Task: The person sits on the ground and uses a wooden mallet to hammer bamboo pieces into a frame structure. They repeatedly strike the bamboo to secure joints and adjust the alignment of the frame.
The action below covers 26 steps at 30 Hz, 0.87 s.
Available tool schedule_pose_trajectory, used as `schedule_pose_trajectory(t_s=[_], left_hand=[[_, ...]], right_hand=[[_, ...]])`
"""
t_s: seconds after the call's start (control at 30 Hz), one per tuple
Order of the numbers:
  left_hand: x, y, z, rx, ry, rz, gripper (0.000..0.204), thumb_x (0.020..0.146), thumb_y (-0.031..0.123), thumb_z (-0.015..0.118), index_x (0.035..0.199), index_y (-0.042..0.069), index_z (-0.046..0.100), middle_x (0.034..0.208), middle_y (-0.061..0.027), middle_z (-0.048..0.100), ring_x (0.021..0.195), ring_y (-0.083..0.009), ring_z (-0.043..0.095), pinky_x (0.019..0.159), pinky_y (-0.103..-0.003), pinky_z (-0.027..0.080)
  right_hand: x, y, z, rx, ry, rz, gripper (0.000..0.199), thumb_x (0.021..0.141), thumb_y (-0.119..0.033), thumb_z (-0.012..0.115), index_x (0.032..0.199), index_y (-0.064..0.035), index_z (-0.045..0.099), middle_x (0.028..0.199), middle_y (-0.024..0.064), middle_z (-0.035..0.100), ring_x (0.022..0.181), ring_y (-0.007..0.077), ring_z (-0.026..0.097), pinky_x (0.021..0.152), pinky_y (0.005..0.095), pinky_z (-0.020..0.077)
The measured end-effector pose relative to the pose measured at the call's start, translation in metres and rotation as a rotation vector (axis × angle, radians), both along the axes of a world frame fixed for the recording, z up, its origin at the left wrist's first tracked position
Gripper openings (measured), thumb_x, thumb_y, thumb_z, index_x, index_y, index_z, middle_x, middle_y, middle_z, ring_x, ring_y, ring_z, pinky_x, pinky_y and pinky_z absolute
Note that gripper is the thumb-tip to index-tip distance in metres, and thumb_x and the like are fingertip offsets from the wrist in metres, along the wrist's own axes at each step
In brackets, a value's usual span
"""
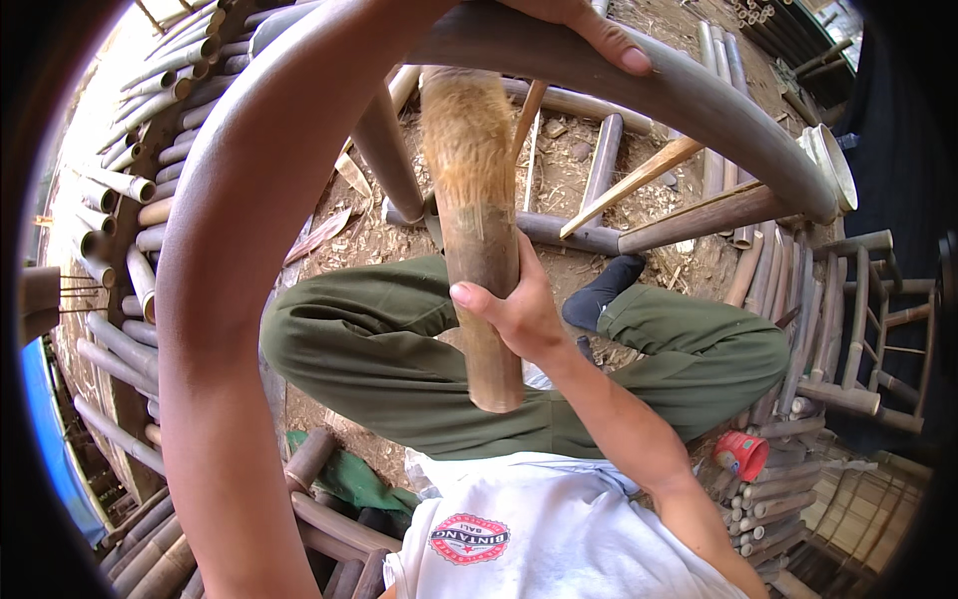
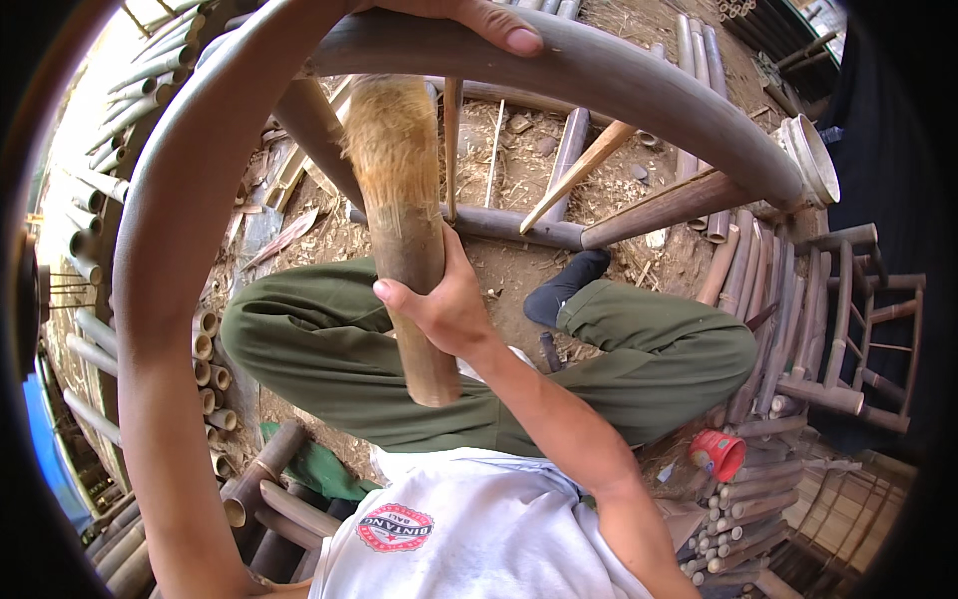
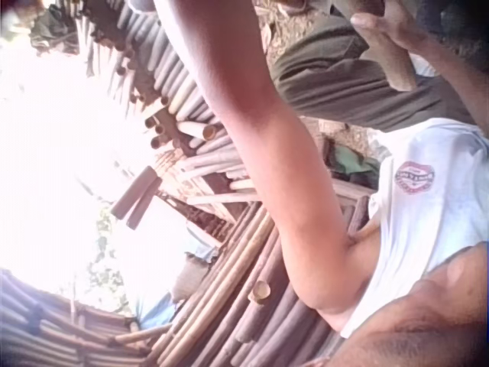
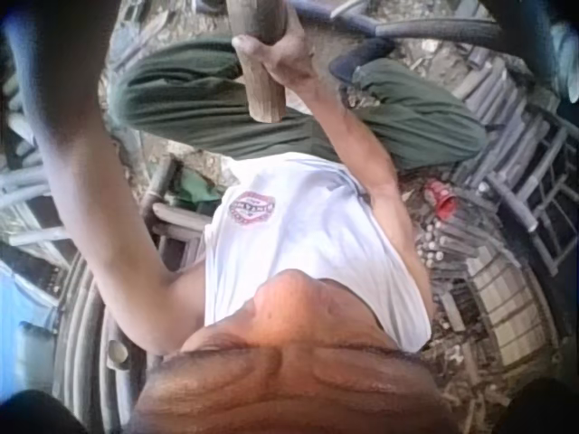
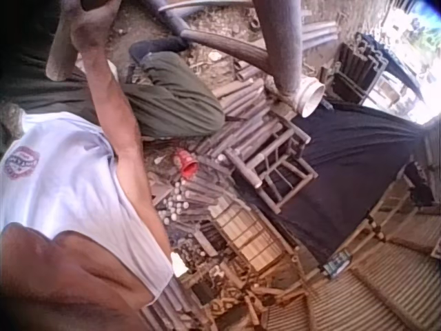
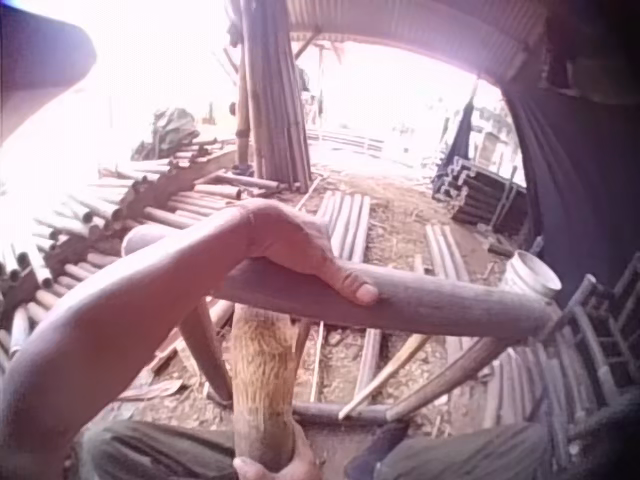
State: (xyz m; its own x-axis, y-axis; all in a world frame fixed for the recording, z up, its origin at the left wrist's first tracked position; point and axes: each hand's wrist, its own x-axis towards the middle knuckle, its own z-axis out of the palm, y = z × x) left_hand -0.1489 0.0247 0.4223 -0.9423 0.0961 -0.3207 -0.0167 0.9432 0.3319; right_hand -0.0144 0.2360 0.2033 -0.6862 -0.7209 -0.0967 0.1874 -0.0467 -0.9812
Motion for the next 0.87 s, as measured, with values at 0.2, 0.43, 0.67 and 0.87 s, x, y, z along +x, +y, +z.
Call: schedule_pose_trajectory(t_s=[0.2, 0.43, 0.67, 0.87], left_hand=[[-0.005, -0.007, -0.002, 0.083, -0.130, 0.000, 0.108, 0.057, 0.092, 0.067, 0.109, -0.002, 0.074, 0.104, -0.0169, 0.073, 0.101, -0.0280, 0.069, 0.089, -0.039, 0.053], [0.001, -0.008, -0.008, 0.074, -0.085, 0.029, 0.102, 0.060, 0.087, 0.071, 0.109, -0.002, 0.073, 0.101, -0.0157, 0.073, 0.096, -0.0290, 0.070, 0.085, -0.038, 0.054], [0.065, 0.005, -0.019, -0.254, 0.623, -0.331, 0.063, 0.069, 0.042, 0.086, 0.111, 0.003, 0.060, 0.094, -0.0128, 0.067, 0.090, -0.0305, 0.068, 0.078, -0.043, 0.053], [0.082, -0.011, -0.074, -0.477, 1.075, -0.091, 0.055, 0.074, 0.029, 0.082, 0.116, 0.005, 0.055, 0.102, -0.0113, 0.063, 0.101, -0.0290, 0.065, 0.088, -0.043, 0.051]], right_hand=[[-0.002, 0.013, 0.005, 0.077, 0.046, 0.070, 0.093, 0.075, -0.031, 0.081, 0.146, 0.0050, 0.033, 0.132, 0.0175, 0.054, 0.121, 0.0246, 0.055, 0.105, 0.0377, 0.0438], [-0.007, 0.029, 0.009, 0.100, 0.014, 0.060, 0.095, 0.076, -0.032, 0.083, 0.147, 0.0067, 0.032, 0.135, 0.0178, 0.054, 0.124, 0.0248, 0.054, 0.106, 0.0374, 0.0433], [-0.027, 0.048, 0.021, 0.175, 0.122, 0.125, 0.097, 0.076, -0.031, 0.084, 0.148, 0.0070, 0.030, 0.136, 0.0181, 0.053, 0.124, 0.0257, 0.054, 0.108, 0.0393, 0.0415], [-0.036, 0.113, 0.050, 0.306, 0.159, 0.426, 0.099, 0.075, -0.028, 0.082, 0.151, 0.0040, 0.028, 0.148, 0.0217, 0.045, 0.139, 0.0286, 0.044, 0.119, 0.0407, 0.0291]])
